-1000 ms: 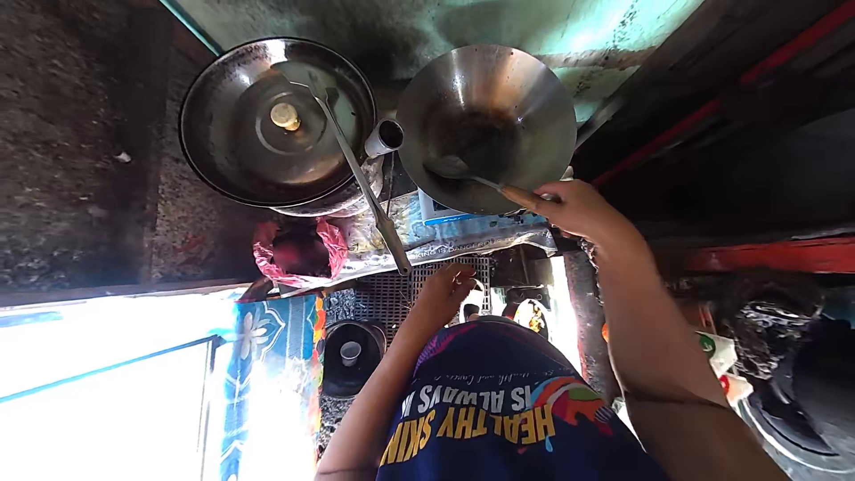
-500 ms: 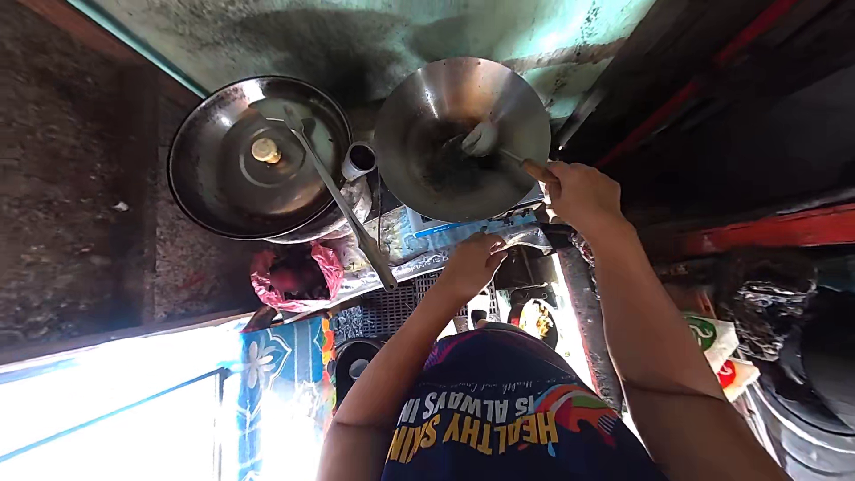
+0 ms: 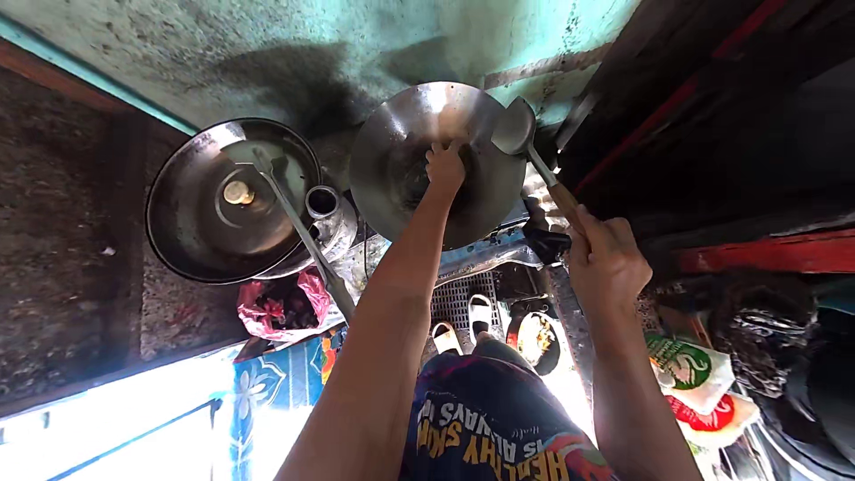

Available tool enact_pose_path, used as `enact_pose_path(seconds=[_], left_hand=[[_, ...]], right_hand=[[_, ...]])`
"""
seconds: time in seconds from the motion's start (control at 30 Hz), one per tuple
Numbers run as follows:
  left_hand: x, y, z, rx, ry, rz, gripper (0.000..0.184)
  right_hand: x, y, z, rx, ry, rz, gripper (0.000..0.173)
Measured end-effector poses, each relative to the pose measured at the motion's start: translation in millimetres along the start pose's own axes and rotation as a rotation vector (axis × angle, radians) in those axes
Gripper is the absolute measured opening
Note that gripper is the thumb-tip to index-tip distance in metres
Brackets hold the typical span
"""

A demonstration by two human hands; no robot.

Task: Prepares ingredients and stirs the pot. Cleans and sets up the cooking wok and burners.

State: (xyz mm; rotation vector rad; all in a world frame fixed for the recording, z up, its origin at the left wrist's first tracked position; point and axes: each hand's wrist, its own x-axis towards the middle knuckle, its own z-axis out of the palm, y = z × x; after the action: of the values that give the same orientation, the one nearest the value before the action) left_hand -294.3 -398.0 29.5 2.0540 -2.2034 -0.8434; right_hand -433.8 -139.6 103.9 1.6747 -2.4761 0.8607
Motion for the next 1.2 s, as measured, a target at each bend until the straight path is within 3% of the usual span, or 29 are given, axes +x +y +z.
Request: enact_pose_path(seconds=[0.23, 0.37, 0.43, 0.5, 0.6, 0.7, 0.8, 0.87, 1.0, 1.2], left_hand=[[33, 14, 29, 0.201, 0.026, 0.067, 0.069], [10, 12, 28, 0.308, -0.04, 0.265, 0.031], [2, 10, 22, 0.422, -0.092, 0.271, 0.022], [3, 7, 18, 0.423, -0.048, 0.237, 0.031], [11, 0, 24, 0.333, 0.009, 0.324, 0.061], [6, 3, 29, 0.477, -0.067, 0.358, 0.049], [-6, 7, 23, 0.659, -0.072, 0.249, 0.026], [-8, 7, 19, 0.604, -0.031, 0.259, 0.037], [-16, 18, 36, 0.469, -0.043, 0.488, 0.061], [-17, -6, 29, 0.668, -0.111, 0.165, 0.029]], right_hand=[[-5, 13, -4, 0.013, 0.074, -0.006, 0.033], [-7, 19, -10, 0.048, 0.056, 0.009, 0.034], [-7, 20, -10, 0.054, 0.061, 0.015, 0.034], [-7, 20, -8, 0.065, 0.065, 0.015, 0.034], [-5, 18, -6, 0.074, 0.062, 0.009, 0.034], [-5, 18, -7, 0.085, 0.051, 0.008, 0.033], [-9, 21, -8, 0.087, 0.058, 0.003, 0.033], [-10, 21, -8, 0.085, 0.07, 0.004, 0.033], [-8, 21, -11, 0.09, 0.087, -0.003, 0.034], [-11, 23, -15, 0.1, 0.076, -0.032, 0.033]])
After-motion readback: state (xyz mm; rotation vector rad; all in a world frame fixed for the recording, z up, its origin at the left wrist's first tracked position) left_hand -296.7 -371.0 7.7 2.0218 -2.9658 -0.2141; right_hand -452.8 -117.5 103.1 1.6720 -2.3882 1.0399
